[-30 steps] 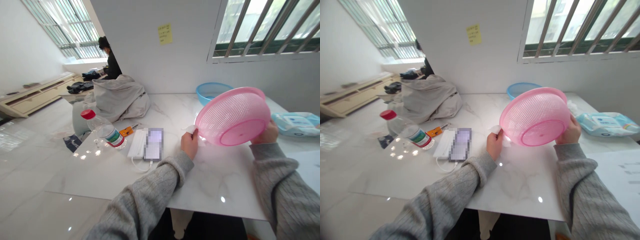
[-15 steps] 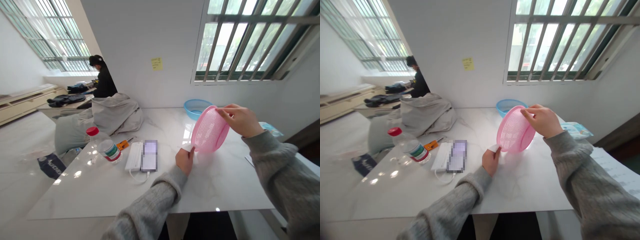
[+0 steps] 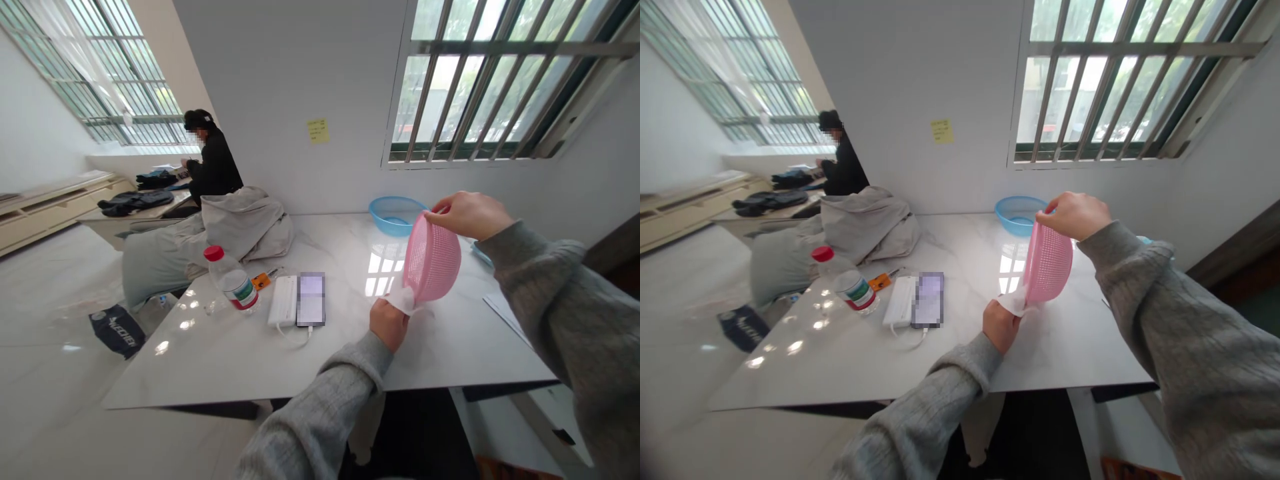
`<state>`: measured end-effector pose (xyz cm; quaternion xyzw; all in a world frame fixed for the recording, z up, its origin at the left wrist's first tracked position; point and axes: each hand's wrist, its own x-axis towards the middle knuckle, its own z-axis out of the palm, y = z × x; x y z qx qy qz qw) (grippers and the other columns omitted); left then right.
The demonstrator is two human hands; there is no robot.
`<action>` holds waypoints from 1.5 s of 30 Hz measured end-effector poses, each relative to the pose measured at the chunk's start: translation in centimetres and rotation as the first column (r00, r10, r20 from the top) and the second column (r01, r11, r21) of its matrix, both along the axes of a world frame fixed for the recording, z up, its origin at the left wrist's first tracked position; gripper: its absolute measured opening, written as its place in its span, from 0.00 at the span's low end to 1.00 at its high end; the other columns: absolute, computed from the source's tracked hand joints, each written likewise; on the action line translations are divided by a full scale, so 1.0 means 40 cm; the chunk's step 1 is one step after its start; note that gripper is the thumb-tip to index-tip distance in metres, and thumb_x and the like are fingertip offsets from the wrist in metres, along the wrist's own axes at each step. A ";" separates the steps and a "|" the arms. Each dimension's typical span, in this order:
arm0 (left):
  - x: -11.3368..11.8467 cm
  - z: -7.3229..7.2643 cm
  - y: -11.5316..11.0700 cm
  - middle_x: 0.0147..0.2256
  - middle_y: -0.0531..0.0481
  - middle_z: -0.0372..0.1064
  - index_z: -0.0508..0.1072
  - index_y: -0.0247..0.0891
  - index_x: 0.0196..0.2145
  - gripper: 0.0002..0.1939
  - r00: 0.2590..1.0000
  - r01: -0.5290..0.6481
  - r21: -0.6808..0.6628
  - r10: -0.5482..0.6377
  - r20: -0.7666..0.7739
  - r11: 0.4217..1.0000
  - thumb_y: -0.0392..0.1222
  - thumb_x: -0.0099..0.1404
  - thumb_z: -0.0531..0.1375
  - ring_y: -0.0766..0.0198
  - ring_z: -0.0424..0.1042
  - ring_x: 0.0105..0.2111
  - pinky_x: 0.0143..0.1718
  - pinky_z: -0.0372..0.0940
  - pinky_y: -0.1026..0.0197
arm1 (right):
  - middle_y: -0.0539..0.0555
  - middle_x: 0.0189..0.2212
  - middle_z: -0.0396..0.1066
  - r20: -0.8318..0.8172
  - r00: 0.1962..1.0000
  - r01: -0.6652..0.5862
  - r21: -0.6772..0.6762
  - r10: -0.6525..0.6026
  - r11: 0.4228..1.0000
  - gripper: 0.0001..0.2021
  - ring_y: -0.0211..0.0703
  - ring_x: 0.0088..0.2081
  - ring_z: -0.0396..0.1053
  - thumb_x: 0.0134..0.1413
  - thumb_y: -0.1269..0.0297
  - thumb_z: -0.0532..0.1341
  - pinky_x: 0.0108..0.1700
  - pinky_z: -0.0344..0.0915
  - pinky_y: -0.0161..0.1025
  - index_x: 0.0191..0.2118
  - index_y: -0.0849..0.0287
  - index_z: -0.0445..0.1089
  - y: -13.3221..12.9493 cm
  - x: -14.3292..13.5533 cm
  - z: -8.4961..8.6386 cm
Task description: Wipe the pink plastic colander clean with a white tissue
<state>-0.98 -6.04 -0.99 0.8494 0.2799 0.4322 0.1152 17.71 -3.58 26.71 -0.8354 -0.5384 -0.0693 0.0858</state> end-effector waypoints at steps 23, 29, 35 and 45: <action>-0.320 0.016 -0.045 0.46 0.41 0.86 0.87 0.41 0.45 0.22 0.887 -0.031 -0.522 0.265 0.379 0.852 0.59 0.76 0.60 0.50 0.85 0.48 0.58 0.76 0.45 | 0.56 0.66 0.76 -0.111 0.911 -0.399 0.016 0.398 0.917 0.29 0.63 0.67 0.72 0.74 0.48 0.50 0.70 0.64 0.52 0.58 0.56 0.83 -0.014 0.077 -0.036; -0.319 0.012 -0.050 0.46 0.42 0.86 0.87 0.41 0.47 0.20 0.909 -0.060 -0.497 0.253 0.331 0.866 0.57 0.77 0.61 0.50 0.85 0.51 0.60 0.76 0.46 | 0.61 0.70 0.71 -0.156 0.911 -0.368 0.104 0.381 0.924 0.29 0.61 0.71 0.67 0.75 0.44 0.51 0.73 0.60 0.55 0.61 0.56 0.80 0.002 0.138 -0.082; -0.318 0.014 -0.051 0.46 0.42 0.86 0.87 0.41 0.47 0.18 0.917 -0.067 -0.467 0.239 0.319 0.882 0.53 0.78 0.60 0.51 0.85 0.50 0.58 0.77 0.46 | 0.61 0.57 0.80 -0.108 0.948 -0.290 0.090 0.299 0.953 0.33 0.63 0.55 0.76 0.63 0.32 0.60 0.57 0.69 0.53 0.59 0.52 0.80 -0.015 0.126 -0.090; -0.308 0.027 -0.067 0.45 0.42 0.86 0.87 0.42 0.48 0.17 0.936 -0.065 -0.467 0.216 0.277 0.882 0.50 0.78 0.60 0.51 0.85 0.51 0.58 0.78 0.47 | 0.53 0.63 0.78 0.176 0.952 -0.280 0.169 0.251 0.945 0.23 0.59 0.51 0.78 0.72 0.57 0.54 0.47 0.66 0.49 0.65 0.47 0.77 -0.077 0.129 -0.145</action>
